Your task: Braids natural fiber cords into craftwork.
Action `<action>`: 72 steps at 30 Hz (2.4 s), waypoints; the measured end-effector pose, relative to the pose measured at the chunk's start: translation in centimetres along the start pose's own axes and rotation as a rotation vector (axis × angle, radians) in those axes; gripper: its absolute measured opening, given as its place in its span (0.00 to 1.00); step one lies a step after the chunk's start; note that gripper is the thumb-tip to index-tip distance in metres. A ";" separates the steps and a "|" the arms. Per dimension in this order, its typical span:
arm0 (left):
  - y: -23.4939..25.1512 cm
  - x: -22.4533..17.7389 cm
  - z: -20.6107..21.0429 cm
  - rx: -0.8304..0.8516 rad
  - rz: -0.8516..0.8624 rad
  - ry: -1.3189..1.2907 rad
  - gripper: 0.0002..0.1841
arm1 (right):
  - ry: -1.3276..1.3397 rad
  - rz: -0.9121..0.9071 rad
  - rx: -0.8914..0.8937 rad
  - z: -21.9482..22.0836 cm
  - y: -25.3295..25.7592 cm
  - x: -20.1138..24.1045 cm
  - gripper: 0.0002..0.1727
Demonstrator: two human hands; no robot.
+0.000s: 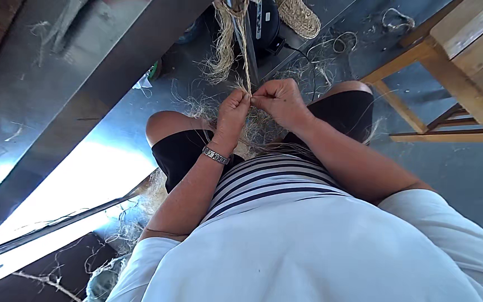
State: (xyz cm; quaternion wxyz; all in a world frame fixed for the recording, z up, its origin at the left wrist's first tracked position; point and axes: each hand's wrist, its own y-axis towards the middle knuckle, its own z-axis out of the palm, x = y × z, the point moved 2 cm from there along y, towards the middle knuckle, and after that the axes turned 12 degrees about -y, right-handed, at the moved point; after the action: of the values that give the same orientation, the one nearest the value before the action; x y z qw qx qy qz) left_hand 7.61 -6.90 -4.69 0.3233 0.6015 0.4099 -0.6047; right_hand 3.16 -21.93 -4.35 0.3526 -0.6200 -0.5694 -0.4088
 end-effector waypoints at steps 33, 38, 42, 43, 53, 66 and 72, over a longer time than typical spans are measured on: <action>1.4 -3.2 -2.1 0.405 -0.154 0.218 0.13 | 0.218 0.124 0.241 -2.0 1.5 -0.9 0.08; 2.2 -2.8 -2.1 0.387 -0.146 0.164 0.10 | 0.251 0.115 0.245 -2.2 1.5 -1.3 0.09; 2.1 -3.5 -2.0 0.423 -0.203 0.067 0.10 | 0.274 0.088 0.260 -2.2 1.6 -1.4 0.09; 1.9 -3.8 -1.9 0.439 -0.219 0.054 0.11 | 0.297 0.079 0.265 -2.2 1.6 -1.5 0.10; 2.9 -3.1 -1.7 0.433 -0.079 0.287 0.12 | 0.464 0.043 0.312 -2.1 2.0 -3.1 0.12; 1.4 -5.8 -2.0 0.401 -0.008 0.788 0.20 | 0.366 0.015 0.225 -1.5 1.7 -2.4 0.10; -1.2 -7.2 -1.7 0.250 0.089 0.971 0.17 | 0.241 0.035 0.067 -0.3 1.1 -1.6 0.07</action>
State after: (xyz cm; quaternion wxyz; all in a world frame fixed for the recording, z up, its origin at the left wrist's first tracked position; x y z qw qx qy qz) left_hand 7.81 -5.60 2.73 0.0463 0.8644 0.4114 -0.2854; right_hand 4.21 -22.99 -5.66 0.4460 -0.5640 -0.5252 -0.4551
